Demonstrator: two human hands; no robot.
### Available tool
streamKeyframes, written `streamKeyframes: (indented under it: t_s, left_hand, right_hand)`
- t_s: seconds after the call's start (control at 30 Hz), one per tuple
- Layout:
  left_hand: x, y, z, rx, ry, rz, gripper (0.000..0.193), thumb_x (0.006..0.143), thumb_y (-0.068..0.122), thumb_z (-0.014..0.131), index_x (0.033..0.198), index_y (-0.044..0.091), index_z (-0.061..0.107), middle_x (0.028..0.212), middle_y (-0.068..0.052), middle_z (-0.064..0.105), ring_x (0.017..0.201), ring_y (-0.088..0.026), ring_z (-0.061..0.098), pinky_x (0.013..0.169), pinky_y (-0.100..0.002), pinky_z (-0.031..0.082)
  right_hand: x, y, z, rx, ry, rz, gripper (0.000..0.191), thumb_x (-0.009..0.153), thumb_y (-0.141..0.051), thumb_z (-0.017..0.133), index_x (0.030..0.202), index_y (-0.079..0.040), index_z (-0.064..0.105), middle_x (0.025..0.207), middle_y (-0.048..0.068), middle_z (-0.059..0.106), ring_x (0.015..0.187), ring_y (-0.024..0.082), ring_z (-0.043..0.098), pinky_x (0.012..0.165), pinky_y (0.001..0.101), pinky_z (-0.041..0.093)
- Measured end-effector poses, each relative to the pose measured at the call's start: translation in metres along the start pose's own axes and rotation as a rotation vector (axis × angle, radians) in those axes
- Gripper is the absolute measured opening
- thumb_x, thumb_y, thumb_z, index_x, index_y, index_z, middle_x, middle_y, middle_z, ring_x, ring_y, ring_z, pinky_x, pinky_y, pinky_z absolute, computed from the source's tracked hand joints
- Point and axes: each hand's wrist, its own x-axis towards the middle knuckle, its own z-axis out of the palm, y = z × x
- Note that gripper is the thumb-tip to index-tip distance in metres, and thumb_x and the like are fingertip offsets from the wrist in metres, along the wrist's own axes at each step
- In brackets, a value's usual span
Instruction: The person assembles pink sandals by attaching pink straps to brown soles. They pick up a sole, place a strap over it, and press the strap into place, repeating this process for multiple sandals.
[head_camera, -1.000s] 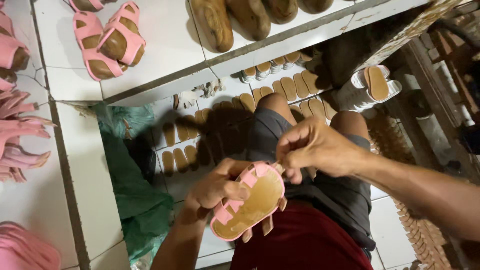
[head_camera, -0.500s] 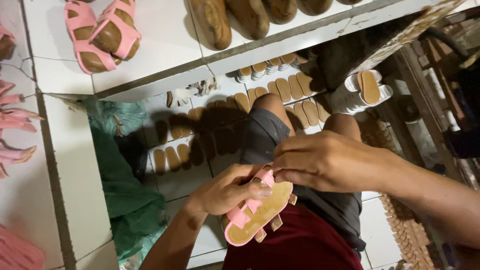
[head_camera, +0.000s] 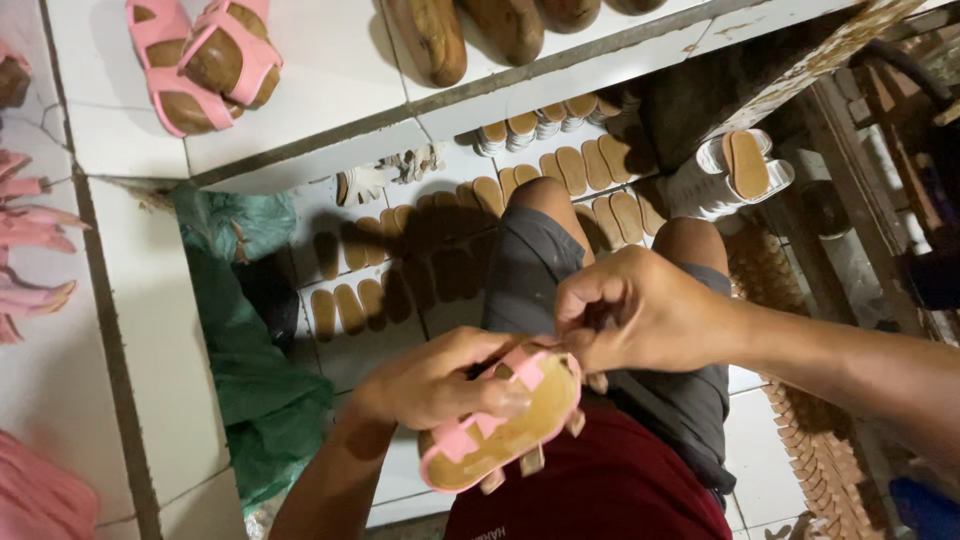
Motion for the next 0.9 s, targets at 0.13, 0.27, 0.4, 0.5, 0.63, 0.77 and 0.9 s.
streamKeyframes:
  t_s: [0.13,0.27,0.4,0.5,0.63,0.77,0.9]
  left_hand:
    - [-0.007,-0.006,-0.013,-0.259,-0.186,0.036,0.064,0.100,0.014,0.055,0.156,-0.008,0.034,0.128,-0.022,0.064,0.098,-0.031,0.072,0.072,-0.044,0.064]
    - [0.004,-0.020,-0.019,0.097,0.158,0.299,0.057,0.104,0.013,0.053,0.154,-0.011,0.042,0.123,-0.027,0.066,0.099,-0.035,0.071,0.082,-0.046,0.064]
    - [0.009,-0.022,-0.016,0.254,0.181,0.433,0.045,0.107,0.013,0.054,0.145,-0.010,0.049,0.117,-0.026,0.069,0.095,-0.036,0.070,0.086,-0.047,0.062]
    - [0.003,-0.016,-0.009,-0.078,0.082,0.257,0.053,0.096,0.013,0.055,0.144,-0.006,0.045,0.119,-0.022,0.068,0.089,-0.033,0.074,0.074,-0.045,0.064]
    - [0.006,-0.016,-0.007,-0.038,0.045,0.332,0.057,0.094,0.016,0.058,0.146,-0.006,0.046,0.119,-0.022,0.069,0.089,-0.031,0.075,0.076,-0.044,0.064]
    - [0.016,-0.027,-0.019,0.199,0.227,0.410,0.060,0.098,0.016,0.060,0.152,-0.006,0.047,0.116,-0.023,0.070,0.093,-0.029,0.072,0.083,-0.041,0.063]
    - [0.021,-0.036,-0.019,0.186,0.167,0.419,0.049,0.103,0.017,0.060,0.143,-0.012,0.053,0.122,-0.022,0.069,0.099,-0.029,0.071,0.083,-0.042,0.063]
  right_hand:
    - [0.005,-0.008,-0.001,0.421,-0.043,-0.096,0.022,0.094,-0.015,0.080,0.097,0.006,0.075,0.089,0.014,0.077,0.072,0.016,0.076,0.062,0.0317,0.065]
    - [-0.003,-0.022,0.000,-0.367,0.298,-0.389,0.040,0.083,-0.029,0.080,0.103,0.003,0.069,0.100,0.014,0.073,0.086,0.020,0.073,0.073,0.0318,0.063]
    - [-0.012,-0.011,0.013,-0.837,0.398,-0.578,0.028,0.092,-0.020,0.070,0.108,0.002,0.068,0.106,0.017,0.071,0.092,0.025,0.072,0.079,0.0336,0.061]
    - [-0.003,0.004,0.012,-0.234,0.357,-0.076,0.016,0.099,-0.018,0.070,0.101,-0.006,0.080,0.098,0.009,0.077,0.071,0.013,0.075,0.063,0.0266,0.061]
    - [0.004,0.007,0.015,0.650,0.332,-0.136,0.024,0.099,-0.007,0.071,0.118,0.008,0.070,0.098,0.018,0.069,0.069,0.018,0.070,0.060,0.0294,0.059]
    - [-0.010,0.000,0.014,-0.282,0.419,-0.531,0.044,0.083,-0.013,0.076,0.123,0.004,0.065,0.110,0.015,0.067,0.084,0.023,0.068,0.069,0.0312,0.058]
    - [-0.002,0.025,0.010,-0.346,0.444,-0.309,0.015,0.097,-0.015,0.075,0.107,-0.004,0.078,0.103,0.005,0.075,0.081,0.013,0.074,0.068,0.0245,0.060]
